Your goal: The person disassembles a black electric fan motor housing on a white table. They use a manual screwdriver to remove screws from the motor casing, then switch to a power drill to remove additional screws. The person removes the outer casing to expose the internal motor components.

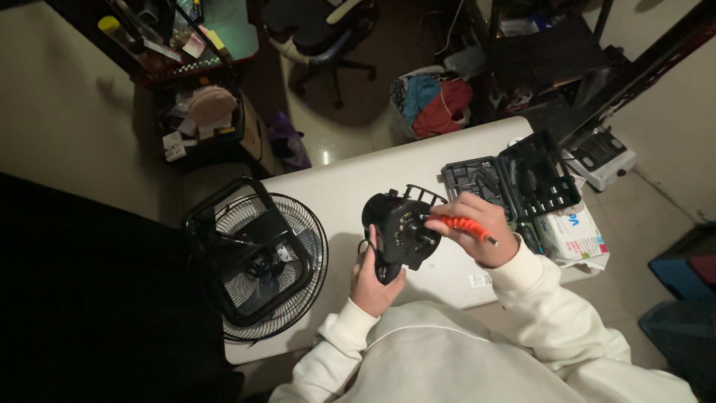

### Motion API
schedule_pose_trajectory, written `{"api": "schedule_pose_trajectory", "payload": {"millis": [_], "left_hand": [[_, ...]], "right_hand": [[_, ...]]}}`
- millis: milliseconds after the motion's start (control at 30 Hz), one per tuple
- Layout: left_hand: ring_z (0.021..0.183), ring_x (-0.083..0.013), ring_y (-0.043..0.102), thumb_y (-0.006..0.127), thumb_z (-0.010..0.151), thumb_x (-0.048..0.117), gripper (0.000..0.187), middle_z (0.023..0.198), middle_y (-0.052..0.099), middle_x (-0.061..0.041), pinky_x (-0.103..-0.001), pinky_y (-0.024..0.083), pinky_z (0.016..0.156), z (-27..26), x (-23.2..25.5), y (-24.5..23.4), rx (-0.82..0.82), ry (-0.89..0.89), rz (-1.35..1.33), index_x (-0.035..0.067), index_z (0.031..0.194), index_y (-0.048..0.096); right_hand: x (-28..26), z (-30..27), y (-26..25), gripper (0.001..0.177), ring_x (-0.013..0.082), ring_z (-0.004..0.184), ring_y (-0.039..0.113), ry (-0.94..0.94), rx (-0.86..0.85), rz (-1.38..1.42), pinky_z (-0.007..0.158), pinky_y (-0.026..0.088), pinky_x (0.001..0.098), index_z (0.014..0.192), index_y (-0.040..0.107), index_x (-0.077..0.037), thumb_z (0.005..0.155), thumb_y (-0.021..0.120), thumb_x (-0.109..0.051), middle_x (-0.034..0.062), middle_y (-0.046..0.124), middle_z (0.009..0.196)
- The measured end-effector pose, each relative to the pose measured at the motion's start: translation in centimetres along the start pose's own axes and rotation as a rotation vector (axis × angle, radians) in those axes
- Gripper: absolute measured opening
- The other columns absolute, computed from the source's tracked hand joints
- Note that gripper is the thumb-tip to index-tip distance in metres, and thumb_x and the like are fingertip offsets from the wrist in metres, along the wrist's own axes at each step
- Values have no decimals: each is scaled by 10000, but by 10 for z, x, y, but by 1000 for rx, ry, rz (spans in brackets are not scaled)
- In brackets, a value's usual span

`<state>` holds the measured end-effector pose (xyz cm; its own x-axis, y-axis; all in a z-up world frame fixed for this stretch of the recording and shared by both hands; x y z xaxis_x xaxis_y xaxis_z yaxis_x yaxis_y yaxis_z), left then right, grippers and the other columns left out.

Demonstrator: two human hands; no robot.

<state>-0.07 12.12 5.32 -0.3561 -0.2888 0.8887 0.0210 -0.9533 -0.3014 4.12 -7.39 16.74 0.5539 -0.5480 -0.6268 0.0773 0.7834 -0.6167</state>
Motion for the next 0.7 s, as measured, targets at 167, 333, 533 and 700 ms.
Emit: {"api": "schedule_pose_trajectory", "payload": {"millis": [167,333,533,700], "left_hand": [[1052,-368,677,780,751,54,980,1171,683,-220,-409,557,907,-1,-4,2,-16,-20,22,-42,1588,278],[1065,-371,685,780,761,64,970,1189,681,-225,-409,558,919,0,-5,1,-19,-21,4,-39,1586,280],[1063,-361,695,777,772,67,969,1197,677,-229,-404,560,912,3,-6,0,-22,-60,-56,-38,1587,263],[1005,-359,700,770,763,64,966,1127,681,-219,-403,571,872,6,-5,-3,-14,-43,6,-33,1588,275]], "right_hand": [[1,2,4,149,190,925,721,-100,-95,181,791,585,299,963,659,-38,848,739,15,75,732,966],[15,6,10,186,193,852,668,-31,-201,266,773,552,321,927,668,-25,801,690,110,82,773,1005],[7,8,10,183,177,853,676,-88,-33,216,740,563,283,869,682,-38,793,848,-57,97,653,983],[11,6,9,237,202,700,668,3,54,-9,625,528,300,901,715,-15,773,891,-108,82,675,827]]}}
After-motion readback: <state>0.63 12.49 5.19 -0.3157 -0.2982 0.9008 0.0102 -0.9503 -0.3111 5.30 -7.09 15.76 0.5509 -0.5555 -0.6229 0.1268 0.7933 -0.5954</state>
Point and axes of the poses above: each hand's wrist, its own z-axis towards the middle knuckle, its own y-axis out of the palm, x = y × z, the point moved 8 cm from there along z, towards the middle knuckle
